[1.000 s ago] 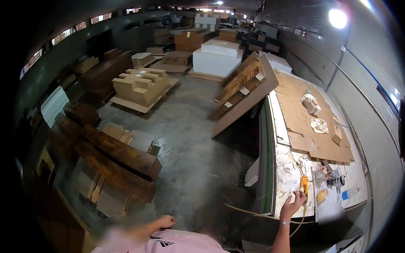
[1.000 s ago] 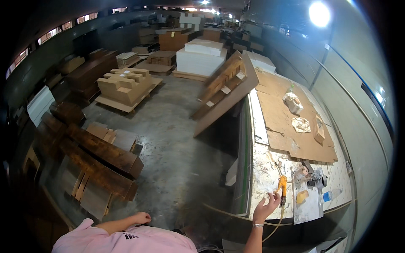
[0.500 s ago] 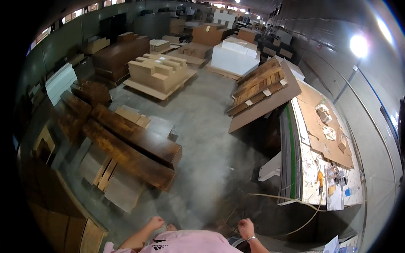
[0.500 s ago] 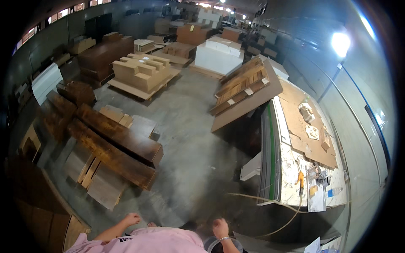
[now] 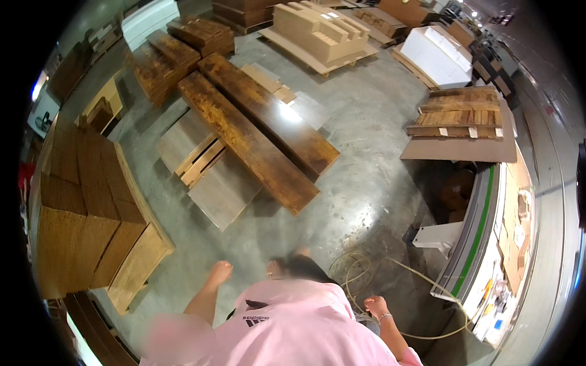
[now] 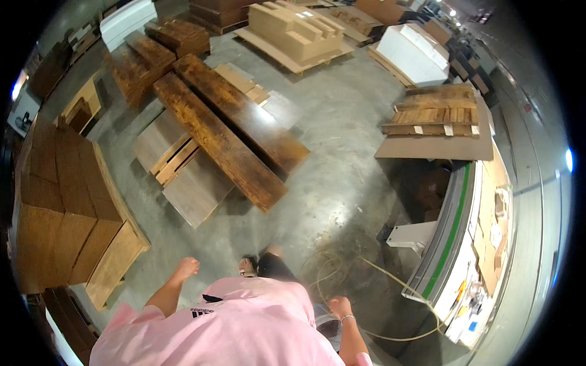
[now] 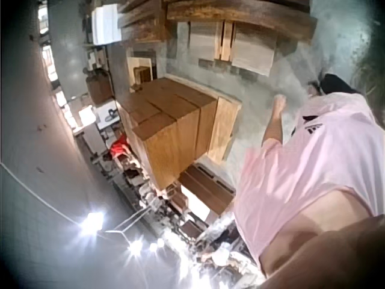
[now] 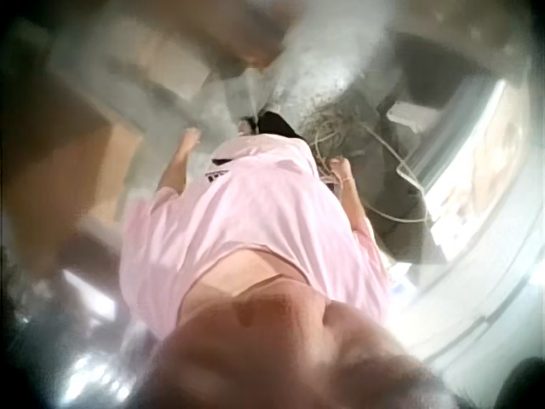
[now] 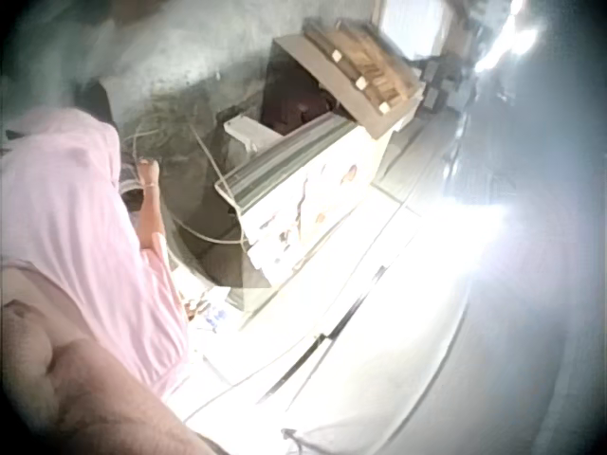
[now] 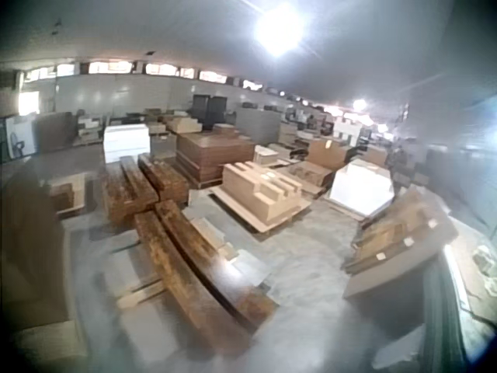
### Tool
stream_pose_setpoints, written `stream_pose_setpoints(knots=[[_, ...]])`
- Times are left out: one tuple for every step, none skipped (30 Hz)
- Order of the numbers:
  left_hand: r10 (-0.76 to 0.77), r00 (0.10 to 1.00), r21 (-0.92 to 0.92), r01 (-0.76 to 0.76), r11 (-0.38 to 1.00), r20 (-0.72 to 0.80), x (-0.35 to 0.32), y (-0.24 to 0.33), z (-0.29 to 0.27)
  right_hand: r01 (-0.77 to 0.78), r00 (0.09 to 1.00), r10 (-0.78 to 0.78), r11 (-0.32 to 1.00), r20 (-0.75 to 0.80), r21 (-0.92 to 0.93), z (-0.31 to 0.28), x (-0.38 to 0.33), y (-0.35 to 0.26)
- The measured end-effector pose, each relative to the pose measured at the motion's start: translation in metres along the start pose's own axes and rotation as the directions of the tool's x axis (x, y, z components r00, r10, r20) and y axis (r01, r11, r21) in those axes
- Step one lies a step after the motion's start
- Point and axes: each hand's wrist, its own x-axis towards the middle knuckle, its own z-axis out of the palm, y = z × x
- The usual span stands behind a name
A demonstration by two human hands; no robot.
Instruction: The person moves wooden planks from a stack to a workbench, then uses a cloth to rub the surface of each plank. The person handles the planks one at a time, placing them on the bench and wiping them before moving to the next.
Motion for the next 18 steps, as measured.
stream_pose_setpoints(knots=[[0.089,0.996,0.132,-0.089,0.987,0.009,-0.006,0.025,0.005,-0.022,1.000,0.022,1.000,0.005,0.010,-0.004,0.018,-0.007],[0.055,0.998,-0.004,-0.055,0.998,-0.008,-0.007,0.032,0.018,-0.041,0.999,0.041,0.999,0.021,0.016,-0.006,0.036,-0.018],[0.023,0.999,-0.137,-0.026,0.990,-0.022,-0.003,0.041,0.030,0.064,0.996,-0.061,0.997,0.068,-0.043,-0.006,0.057,-0.028],[0.011,1.000,-0.172,-0.007,0.985,0.019,-0.002,0.060,0.037,0.059,0.991,-0.068,0.995,0.119,0.079,-0.003,0.092,-0.015],[0.002,0.998,-0.217,0.013,0.976,0.067,-0.003,0.085,0.039,0.041,0.984,-0.072,0.981,0.162,0.189,-0.001,0.135,0.011],[-0.015,0.996,-0.237,0.035,0.971,0.086,-0.002,0.102,0.034,0.033,0.969,-0.099,0.959,0.226,0.280,0.009,0.162,-0.007],[-0.051,0.994,-0.216,0.071,0.974,0.095,0.001,0.110,0.028,-0.039,0.941,-0.115,0.898,0.317,0.439,0.016,0.182,-0.039],[-0.087,0.990,-0.192,0.108,0.975,0.114,0.004,0.116,0.021,-0.175,0.897,-0.134,0.769,0.422,0.615,0.023,0.199,-0.072],[-0.123,0.984,-0.170,0.145,0.975,0.131,0.010,0.118,0.015,-0.256,0.873,-0.135,0.692,0.469,0.675,0.028,0.211,-0.115],[-0.142,0.984,-0.173,0.160,0.972,0.109,0.022,0.112,0.010,-0.316,0.865,-0.102,0.650,0.491,0.691,0.031,0.220,-0.162],[-0.161,0.983,-0.174,0.175,0.969,0.094,0.035,0.097,0.006,-0.284,0.905,-0.007,0.733,0.424,0.618,0.032,0.225,-0.212],[-0.171,0.982,-0.179,0.183,0.967,0.082,0.048,0.089,0.004,-0.266,0.935,0.082,0.806,0.344,0.530,0.031,0.231,-0.263],[-0.204,0.975,-0.135,0.215,0.967,0.092,0.062,0.096,-0.005,-0.247,0.953,0.088,0.780,0.290,0.575,0.030,0.237,-0.302],[-0.232,0.968,-0.131,0.244,0.961,0.101,0.080,0.095,-0.012,-0.224,0.967,0.095,0.755,0.236,0.616,0.032,0.248,-0.330],[-0.258,0.960,-0.126,0.271,0.954,0.111,0.100,0.089,-0.020,-0.234,0.968,0.107,0.712,0.227,0.662,0.040,0.264,-0.347],[-0.283,0.952,-0.121,0.297,0.947,0.120,0.124,0.087,-0.024,-0.240,0.969,0.118,0.666,0.217,0.706,0.048,0.283,-0.360],[-0.328,0.936,-0.184,0.347,0.920,0.127,0.148,0.094,-0.027,-0.239,0.971,0.128,0.619,0.204,0.748,0.056,0.302,-0.367],[-0.366,0.919,-0.237,0.391,0.889,0.144,0.173,0.110,-0.034,-0.267,0.964,0.174,0.596,0.203,0.757,0.066,0.320,-0.368]])
